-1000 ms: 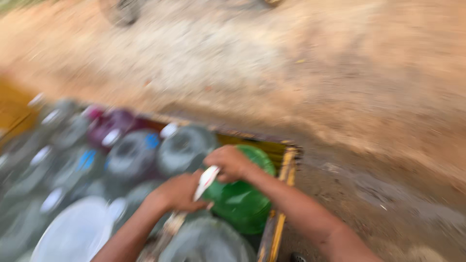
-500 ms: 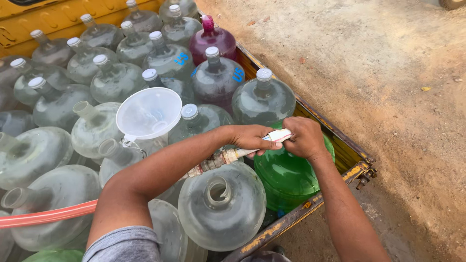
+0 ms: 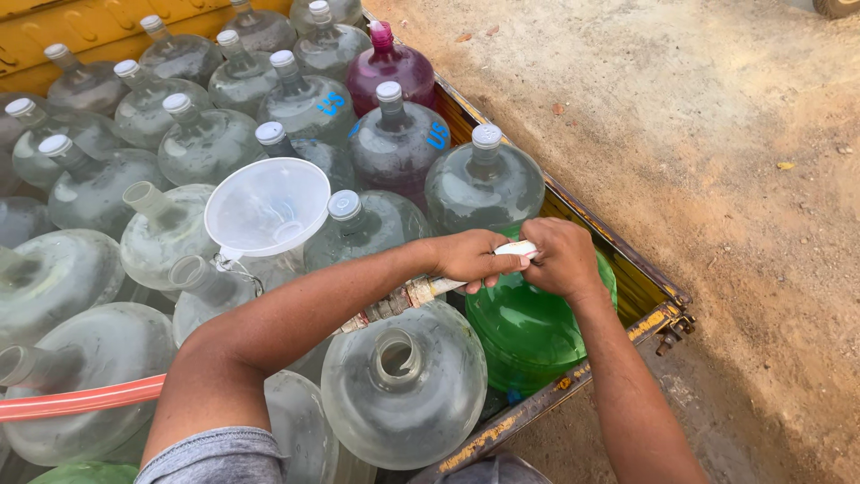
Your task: The person fills large plastic water containers from a hose. They place the hose nozzle into the opening of each container, hold it steady while water flows, then move to the next container. The containers are arranged in the back of a yellow truck.
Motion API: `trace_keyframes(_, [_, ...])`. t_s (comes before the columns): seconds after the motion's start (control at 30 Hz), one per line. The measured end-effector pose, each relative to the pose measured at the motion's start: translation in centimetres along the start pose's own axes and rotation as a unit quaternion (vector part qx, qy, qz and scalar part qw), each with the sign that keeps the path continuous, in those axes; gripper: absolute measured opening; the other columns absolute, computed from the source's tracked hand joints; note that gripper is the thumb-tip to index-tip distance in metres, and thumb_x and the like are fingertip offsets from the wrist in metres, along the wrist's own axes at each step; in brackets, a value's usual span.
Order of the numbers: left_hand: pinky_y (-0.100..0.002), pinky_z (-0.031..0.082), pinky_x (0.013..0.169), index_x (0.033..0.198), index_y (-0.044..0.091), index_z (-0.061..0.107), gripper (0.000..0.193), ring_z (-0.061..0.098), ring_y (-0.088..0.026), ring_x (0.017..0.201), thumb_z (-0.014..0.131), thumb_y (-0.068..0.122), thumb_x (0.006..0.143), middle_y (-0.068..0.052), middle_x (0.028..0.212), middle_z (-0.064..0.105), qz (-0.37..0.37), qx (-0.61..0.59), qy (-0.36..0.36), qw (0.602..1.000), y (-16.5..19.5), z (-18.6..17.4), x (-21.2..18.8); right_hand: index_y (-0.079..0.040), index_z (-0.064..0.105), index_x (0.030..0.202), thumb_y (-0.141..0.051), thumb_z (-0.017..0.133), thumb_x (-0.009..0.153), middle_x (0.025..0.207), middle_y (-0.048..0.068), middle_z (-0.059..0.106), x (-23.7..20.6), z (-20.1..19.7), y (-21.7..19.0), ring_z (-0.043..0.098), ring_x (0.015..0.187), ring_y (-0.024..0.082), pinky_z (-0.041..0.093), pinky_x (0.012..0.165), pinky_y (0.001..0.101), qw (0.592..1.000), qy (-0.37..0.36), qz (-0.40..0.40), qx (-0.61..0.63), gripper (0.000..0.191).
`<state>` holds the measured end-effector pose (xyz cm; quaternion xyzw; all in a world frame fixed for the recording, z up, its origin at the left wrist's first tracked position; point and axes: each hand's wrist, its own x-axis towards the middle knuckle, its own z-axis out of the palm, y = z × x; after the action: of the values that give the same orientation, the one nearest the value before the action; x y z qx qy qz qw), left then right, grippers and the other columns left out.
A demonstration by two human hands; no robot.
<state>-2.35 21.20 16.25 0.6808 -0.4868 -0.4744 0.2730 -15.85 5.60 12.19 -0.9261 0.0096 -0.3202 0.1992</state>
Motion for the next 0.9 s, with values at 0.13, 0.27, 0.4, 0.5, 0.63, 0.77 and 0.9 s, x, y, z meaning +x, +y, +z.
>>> trace_keyframes(0.13, [-0.030,0.049,0.047,0.106,0.002,0.062,0.052,0.058,-0.011,0.050,0.055,0.053,0.100,-0.002,0.072,0.059,0.016,0.006,0.001,1.000,-0.48,0.21,0.34,-0.012,0.060,0.079,-0.023,0.077,0.066,0.075,0.009,0.064,-0.14,0.01,0.16,0.065,0.076,0.035,0.049,0.063,0.0475,1.000,0.001,-0.008,0.001,0.024])
trace_keyframes(0.27, [-0.032,0.049,0.045,0.107,0.006,0.061,0.049,0.059,-0.012,0.048,0.054,0.053,0.098,-0.002,0.070,0.059,0.017,0.019,0.008,1.000,-0.56,0.39,0.56,-0.011,0.058,0.078,-0.022,0.079,0.069,0.077,0.009,0.063,-0.38,0.16,0.49,0.065,0.078,0.035,0.049,0.066,0.0468,1.000,-0.004,-0.014,-0.010,0.025])
trace_keyframes(0.4, [-0.032,0.050,0.045,0.108,0.004,0.062,0.051,0.060,-0.012,0.049,0.053,0.053,0.099,-0.003,0.070,0.059,0.021,0.038,0.009,0.999,-0.24,0.37,0.57,-0.011,0.060,0.079,-0.020,0.077,0.066,0.076,0.009,0.064,-0.37,0.13,0.44,0.065,0.077,0.034,0.050,0.065,0.0462,1.000,-0.001,-0.011,-0.009,0.023])
trace_keyframes(0.5, [-0.032,0.050,0.044,0.112,0.006,0.063,0.050,0.059,-0.012,0.048,0.053,0.053,0.098,-0.003,0.069,0.059,0.023,0.038,0.014,0.999,-0.10,0.46,0.49,-0.011,0.060,0.078,-0.020,0.077,0.066,0.075,0.008,0.064,-0.28,0.07,0.19,0.066,0.076,0.033,0.050,0.064,0.0451,1.000,-0.002,0.002,-0.004,0.023])
trace_keyframes(0.63, [-0.032,0.049,0.044,0.114,0.006,0.063,0.051,0.058,-0.013,0.047,0.054,0.053,0.098,-0.002,0.069,0.058,0.030,0.030,0.014,0.999,-0.18,0.48,0.49,-0.011,0.060,0.079,-0.019,0.078,0.065,0.076,0.008,0.064,-0.20,-0.02,0.12,0.065,0.076,0.033,0.050,0.064,0.0453,1.000,-0.002,-0.002,-0.013,0.024])
trace_keyframes(0.77, [-0.032,0.049,0.044,0.115,0.005,0.063,0.052,0.057,-0.012,0.048,0.054,0.053,0.098,-0.002,0.069,0.058,0.030,0.025,0.015,0.999,-0.39,0.40,0.52,-0.012,0.061,0.079,-0.019,0.078,0.063,0.076,0.008,0.064,-0.18,0.08,0.24,0.065,0.076,0.034,0.049,0.063,0.0454,1.000,-0.003,-0.003,-0.010,0.024])
trace_keyframes(0.9, [-0.031,0.050,0.046,0.116,0.004,0.063,0.053,0.058,-0.012,0.049,0.055,0.053,0.099,-0.003,0.070,0.059,0.037,0.026,0.015,0.999,-0.51,0.36,0.58,-0.012,0.060,0.078,-0.021,0.079,0.065,0.074,0.007,0.063,-0.18,0.25,0.36,0.066,0.076,0.032,0.049,0.063,0.0453,1.000,0.005,-0.005,-0.004,0.025])
